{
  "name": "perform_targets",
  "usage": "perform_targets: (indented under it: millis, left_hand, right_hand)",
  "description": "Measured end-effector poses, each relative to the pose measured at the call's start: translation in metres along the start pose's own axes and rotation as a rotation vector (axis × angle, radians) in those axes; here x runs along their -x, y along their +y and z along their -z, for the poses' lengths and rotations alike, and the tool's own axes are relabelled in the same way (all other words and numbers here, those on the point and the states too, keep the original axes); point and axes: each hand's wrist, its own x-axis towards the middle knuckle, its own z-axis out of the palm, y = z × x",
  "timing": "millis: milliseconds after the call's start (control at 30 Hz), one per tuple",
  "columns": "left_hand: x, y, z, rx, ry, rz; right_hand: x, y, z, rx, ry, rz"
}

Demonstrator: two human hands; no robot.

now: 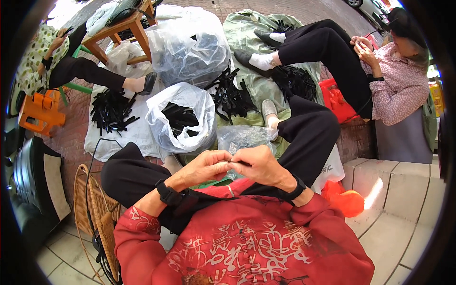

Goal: The recorder is manually assembling or processing small black plastic components for shoes, possibly sandal straps or fasteners.

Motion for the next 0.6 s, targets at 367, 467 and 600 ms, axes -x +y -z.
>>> perform_targets:
  millis: [367,467,600]
  left_hand:
    - [-0.007,-0.005,-0.002,-0.024,0.012,0.008]
    - [-0.009,-0.004,-0.001,-0.08,0.033,0.016]
    - [-0.018,-0.011,0.007,0.338,0.156,-0.059]
  right_hand:
    - [-0.015,0.007,0.012,-0.086,-0.142,-0.059]
    - [-0.016,0.009,0.012,-0.091,-0.117,-0.131]
    - [-0.026,0.03,0.003,-0.774,0.044,-0.58]
